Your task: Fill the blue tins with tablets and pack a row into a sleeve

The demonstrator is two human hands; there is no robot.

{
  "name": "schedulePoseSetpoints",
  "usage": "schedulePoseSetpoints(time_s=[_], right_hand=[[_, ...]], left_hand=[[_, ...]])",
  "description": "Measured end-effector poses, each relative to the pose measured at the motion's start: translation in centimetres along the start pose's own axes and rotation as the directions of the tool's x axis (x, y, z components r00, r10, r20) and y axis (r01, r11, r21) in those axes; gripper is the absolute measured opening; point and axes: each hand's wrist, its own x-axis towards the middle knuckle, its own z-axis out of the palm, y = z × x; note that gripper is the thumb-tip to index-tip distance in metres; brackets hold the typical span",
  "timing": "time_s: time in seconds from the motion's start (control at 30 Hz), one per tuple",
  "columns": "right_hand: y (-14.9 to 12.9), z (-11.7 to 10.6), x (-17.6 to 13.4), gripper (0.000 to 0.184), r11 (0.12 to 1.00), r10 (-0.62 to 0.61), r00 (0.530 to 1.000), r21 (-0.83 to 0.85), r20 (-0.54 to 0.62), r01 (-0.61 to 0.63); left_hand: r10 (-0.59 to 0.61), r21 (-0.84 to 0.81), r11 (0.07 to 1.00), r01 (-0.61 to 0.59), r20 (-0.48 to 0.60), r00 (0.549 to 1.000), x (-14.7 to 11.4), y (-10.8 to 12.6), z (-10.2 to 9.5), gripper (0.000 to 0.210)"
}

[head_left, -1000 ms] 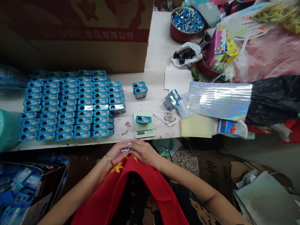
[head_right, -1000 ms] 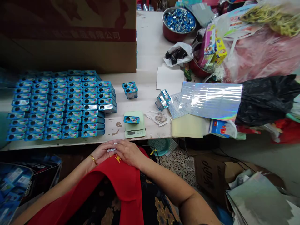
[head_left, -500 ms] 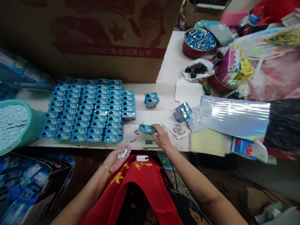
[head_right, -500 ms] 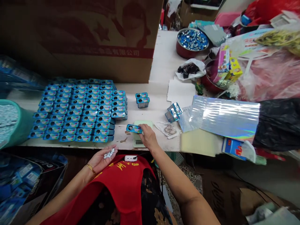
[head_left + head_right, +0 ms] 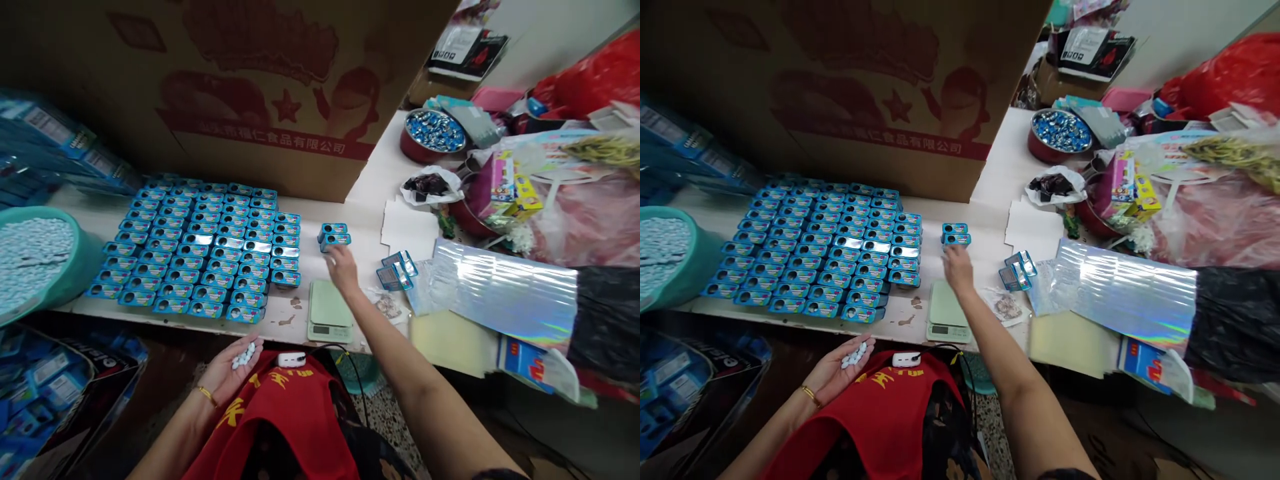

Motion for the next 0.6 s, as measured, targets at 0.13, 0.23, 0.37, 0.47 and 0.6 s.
schedulePoseSetpoints(time_s=[0.13,0.23,0.37,0.47,0.6], right_hand=[[3.3,-0.6,3.9,0.019,0.965,-0.013,0.997,-0.261,0.072,0.032],[3.8,-1.3,3.6,0.018,0.944,-0.113,0.985,-0.295,0.129,0.147],[2.2,-4.8,-1.2,0.021,0.931,-0.181,0.965,-0.282,0.192,0.231],[-0.1,-7.0,-5.4,0.021,0.902,-0.252,0.917,-0.269,0.308,0.338],[-2.1,-7.2,-8.8,0.018,0.898,-0.290,0.881,-0.211,0.375,0.385]], left_hand=[[0.009,-0.028,1.000,-0.009,0.017,1.000,-0.1,-0.3,-0.1,0.031],[0.012,-0.026,1.000,-0.011,0.036,0.999,-0.1,-0.3,0.0,0.027],[-0.008,-0.008,1.000,0.009,0.069,0.998,0.1,-0.5,0.1,0.027],[-0.031,0.026,0.999,0.029,0.079,0.996,0.4,-0.6,0.6,0.024],[-0.052,0.066,0.997,0.045,0.119,0.992,0.6,-0.7,2.0,0.022]])
